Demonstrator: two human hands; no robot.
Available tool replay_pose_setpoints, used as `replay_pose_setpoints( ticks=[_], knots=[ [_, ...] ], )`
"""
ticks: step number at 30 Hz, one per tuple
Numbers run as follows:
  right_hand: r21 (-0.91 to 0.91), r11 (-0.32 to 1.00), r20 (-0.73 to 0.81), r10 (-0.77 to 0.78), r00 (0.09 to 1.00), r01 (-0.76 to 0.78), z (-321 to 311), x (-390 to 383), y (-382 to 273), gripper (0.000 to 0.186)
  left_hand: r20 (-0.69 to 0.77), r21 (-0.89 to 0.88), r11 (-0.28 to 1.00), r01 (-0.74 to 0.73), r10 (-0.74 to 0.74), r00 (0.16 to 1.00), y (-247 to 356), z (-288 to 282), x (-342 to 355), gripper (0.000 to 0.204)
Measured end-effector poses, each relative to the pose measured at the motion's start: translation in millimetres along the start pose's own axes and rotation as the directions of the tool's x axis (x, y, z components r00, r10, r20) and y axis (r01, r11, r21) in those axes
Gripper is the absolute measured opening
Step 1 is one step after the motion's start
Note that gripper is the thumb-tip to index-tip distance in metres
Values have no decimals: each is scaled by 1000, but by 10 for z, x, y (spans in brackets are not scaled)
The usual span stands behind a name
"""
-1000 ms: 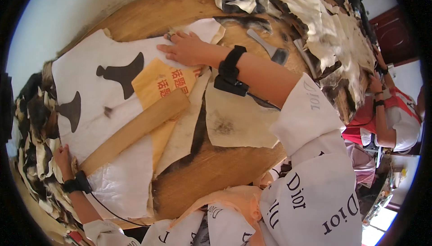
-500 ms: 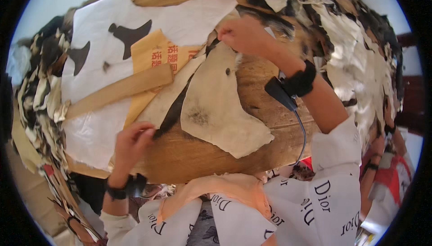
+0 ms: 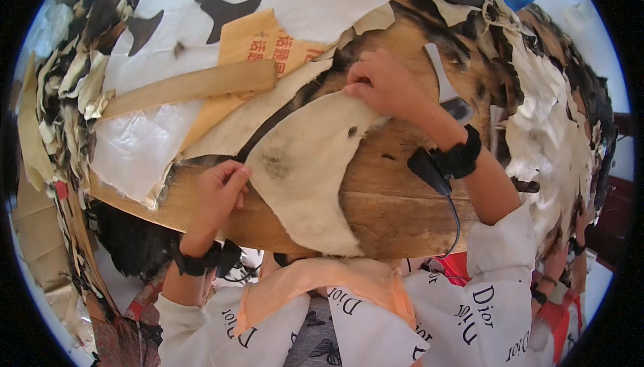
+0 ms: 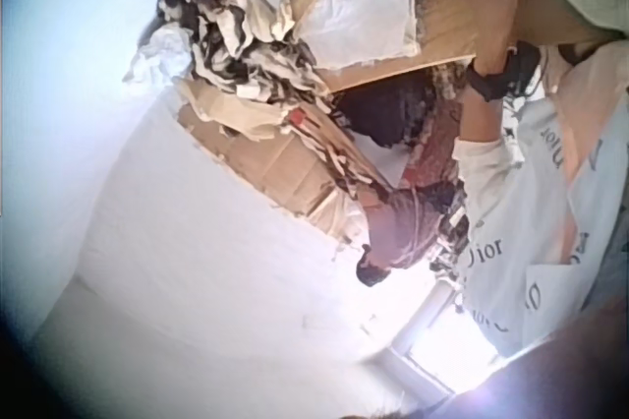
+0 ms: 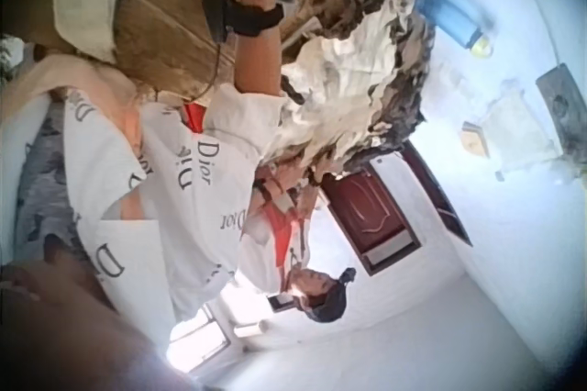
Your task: The person uses a metal blade to cut pieces of fur around a pattern, then stitches the fur pieces together with a needle and thread.
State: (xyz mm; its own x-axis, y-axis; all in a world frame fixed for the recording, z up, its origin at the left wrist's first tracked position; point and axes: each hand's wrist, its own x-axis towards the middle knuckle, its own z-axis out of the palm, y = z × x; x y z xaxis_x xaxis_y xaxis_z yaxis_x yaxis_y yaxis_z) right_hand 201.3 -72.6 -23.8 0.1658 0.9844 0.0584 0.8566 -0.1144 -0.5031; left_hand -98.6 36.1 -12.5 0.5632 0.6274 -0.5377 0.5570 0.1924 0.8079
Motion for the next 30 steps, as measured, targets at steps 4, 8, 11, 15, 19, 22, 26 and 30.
replay_pose_setpoints(
  ticks=[4,8,11,15,19,22,26,30],
  knots=[
    [95,993,-91,86,992,-77,23,71,-99,14,-15,109,992,-56,58,998,104,-98,93,22],
    [-11,996,-118,84,990,-86,32,212,-50,14,-4,370,923,-105,115,993,163,-87,120,21],
    [-17,996,-110,86,990,-88,32,190,-19,15,3,656,707,-264,347,938,202,-28,26,18],
    [113,989,-172,112,979,-93,80,158,56,16,388,801,32,-598,733,559,334,112,106,43],
    [156,985,-171,103,980,-77,64,142,58,17,509,754,16,-656,618,600,238,313,281,65],
    [116,991,-157,85,984,-67,45,116,-11,16,550,709,120,-695,523,651,169,328,337,82],
    [106,994,-230,63,971,-40,101,114,59,12,554,711,105,-696,525,645,182,377,345,85],
    [111,989,-293,125,948,-96,142,198,13,11,547,721,97,-686,527,650,174,356,368,88]
  ],
)
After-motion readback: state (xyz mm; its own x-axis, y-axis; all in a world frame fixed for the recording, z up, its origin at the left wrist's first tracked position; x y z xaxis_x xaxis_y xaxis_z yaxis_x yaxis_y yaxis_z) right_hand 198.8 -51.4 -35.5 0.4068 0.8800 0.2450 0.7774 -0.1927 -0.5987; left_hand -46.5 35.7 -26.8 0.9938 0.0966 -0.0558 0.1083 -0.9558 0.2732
